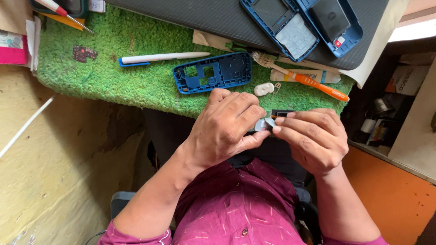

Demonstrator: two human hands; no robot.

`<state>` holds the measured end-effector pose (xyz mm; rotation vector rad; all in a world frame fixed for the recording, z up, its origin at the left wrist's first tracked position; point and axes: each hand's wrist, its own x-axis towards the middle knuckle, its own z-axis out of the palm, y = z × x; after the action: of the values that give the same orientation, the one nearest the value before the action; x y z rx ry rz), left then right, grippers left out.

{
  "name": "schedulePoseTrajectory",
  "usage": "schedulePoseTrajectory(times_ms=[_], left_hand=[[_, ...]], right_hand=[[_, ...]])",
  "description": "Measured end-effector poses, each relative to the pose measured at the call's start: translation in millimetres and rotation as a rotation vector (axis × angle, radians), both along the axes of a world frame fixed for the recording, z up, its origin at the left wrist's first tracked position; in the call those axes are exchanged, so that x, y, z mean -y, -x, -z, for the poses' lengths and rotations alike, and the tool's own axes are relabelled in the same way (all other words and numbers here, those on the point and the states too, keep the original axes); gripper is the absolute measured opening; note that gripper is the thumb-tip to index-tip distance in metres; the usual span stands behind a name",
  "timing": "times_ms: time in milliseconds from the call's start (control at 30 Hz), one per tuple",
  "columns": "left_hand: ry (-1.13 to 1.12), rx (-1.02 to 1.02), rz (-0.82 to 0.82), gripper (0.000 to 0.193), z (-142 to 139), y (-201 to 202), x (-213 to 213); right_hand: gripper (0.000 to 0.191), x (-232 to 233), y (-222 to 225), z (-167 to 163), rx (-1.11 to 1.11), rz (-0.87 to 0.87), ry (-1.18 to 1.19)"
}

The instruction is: The person repairs a small mobile phone at a workbench, holding the phone body and working on its internal components with their fingers. They pick up a toothbrush and brush the phone parts, then continue manipulating the board and components by hand.

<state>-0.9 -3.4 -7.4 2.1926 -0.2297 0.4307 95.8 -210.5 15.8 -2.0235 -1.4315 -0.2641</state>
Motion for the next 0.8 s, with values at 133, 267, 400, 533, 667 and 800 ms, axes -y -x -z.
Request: schedulePoseTrajectory(times_ms=[133, 267, 400, 533, 667, 800], left_hand=[[-0.002, 0.002, -0.004, 0.037, 0.2, -0.4, 0.1], [-0.003, 0.006, -0.006, 0.037, 0.4, -0.5, 0.4], [-0.006, 0.007, -0.002, 0.038, 0.6, -0.3, 0.0], [-0.004, 0.003, -0.003, 0.037, 0.8, -0.2, 0.7], [-0.005, 0.003, -0.001, 0.038, 0.5, -0.3, 0.6], [-0.001, 0.008, 0.002, 0.038, 0.5, -0.5, 0.2]], right_hand=[[0.012, -0.7, -0.8, -0.4, 0.003, -0.004, -0.002], [0.011, -0.8, -0.3, -0.3, 0.012, 0.001, 0.002], [0.011, -0.6, -0.5, 0.7, 0.013, -0.006, -0.010], [0.012, 0.4, 0.0, 1.0, 0.016, 0.029, -0.002], [0.012, 0.2, 0.0, 1.3, 0.014, 0.009, -0.012], [0.013, -0.2, 0.9, 0.8, 0.028, 0.046, -0.017]])
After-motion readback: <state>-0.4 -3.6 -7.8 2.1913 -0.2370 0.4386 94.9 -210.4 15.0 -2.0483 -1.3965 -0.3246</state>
